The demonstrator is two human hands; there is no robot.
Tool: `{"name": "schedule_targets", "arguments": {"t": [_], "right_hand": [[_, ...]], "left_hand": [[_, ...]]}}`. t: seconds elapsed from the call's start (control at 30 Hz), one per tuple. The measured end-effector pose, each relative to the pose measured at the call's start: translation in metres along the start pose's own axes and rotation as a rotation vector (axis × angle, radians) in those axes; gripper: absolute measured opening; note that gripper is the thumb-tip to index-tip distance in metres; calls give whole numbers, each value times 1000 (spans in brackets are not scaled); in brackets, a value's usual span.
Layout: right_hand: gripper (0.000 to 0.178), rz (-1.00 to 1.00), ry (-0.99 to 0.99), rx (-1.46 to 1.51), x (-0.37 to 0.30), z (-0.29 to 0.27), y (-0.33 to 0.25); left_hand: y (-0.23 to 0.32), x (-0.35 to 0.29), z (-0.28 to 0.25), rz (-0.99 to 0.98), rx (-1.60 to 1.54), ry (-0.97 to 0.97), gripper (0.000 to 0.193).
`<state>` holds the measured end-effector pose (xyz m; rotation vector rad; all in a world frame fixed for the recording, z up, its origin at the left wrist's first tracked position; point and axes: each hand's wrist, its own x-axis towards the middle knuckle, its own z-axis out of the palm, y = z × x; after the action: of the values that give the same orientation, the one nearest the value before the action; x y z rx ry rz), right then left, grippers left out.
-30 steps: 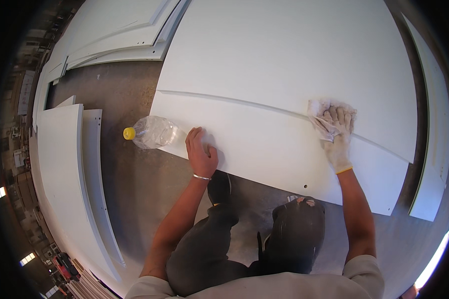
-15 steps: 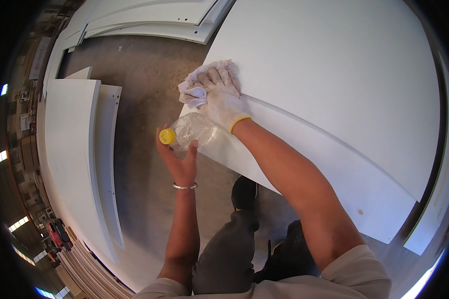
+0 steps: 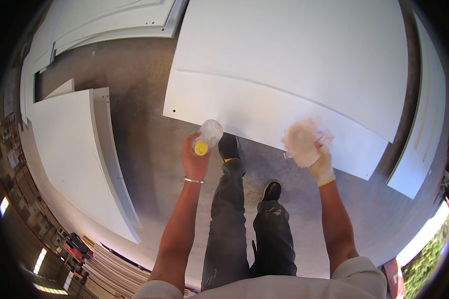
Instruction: The person wipes a large white panel with a cloth and liquid from a bottle, then flips the panel and uses a yellow tool to scrape or mark its edge. The person continues wiping the panel surface.
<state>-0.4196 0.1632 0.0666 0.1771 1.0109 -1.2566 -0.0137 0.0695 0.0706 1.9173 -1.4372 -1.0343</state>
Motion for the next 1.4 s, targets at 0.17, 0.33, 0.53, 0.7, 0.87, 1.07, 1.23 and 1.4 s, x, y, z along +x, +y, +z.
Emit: {"name": "schedule_targets", "arguments": {"t": [0.17,0.33,0.53,0.7,0.87,1.07,1.23,1.4], "right_hand": [[53,276,640,88,-208,-32,40],[55,-20,549,303,-296,11,41],[42,-355,754,121,-296,32,15],[41,-517,625,-667,-302,-8,-55],[59,-415,491,-1439,-319,-83,-124],[53,-145,649,-1433,-362,-195,-180],[42,-116,637,-1549,-375,-264,-210],[41,-278,768,-1517,-370,-305,-233]], "left_hand": [[71,-88,-1,50,142,-286,53],[124,-131,33,237,287,-562,54],[201,-168,111,497,395,-851,52],[244,-214,191,638,503,-944,48],[257,-290,285,710,459,-893,49],[281,-397,377,630,634,-1147,51],[272,-421,430,670,335,-1315,56],[213,-305,455,311,485,-733,60]]}}
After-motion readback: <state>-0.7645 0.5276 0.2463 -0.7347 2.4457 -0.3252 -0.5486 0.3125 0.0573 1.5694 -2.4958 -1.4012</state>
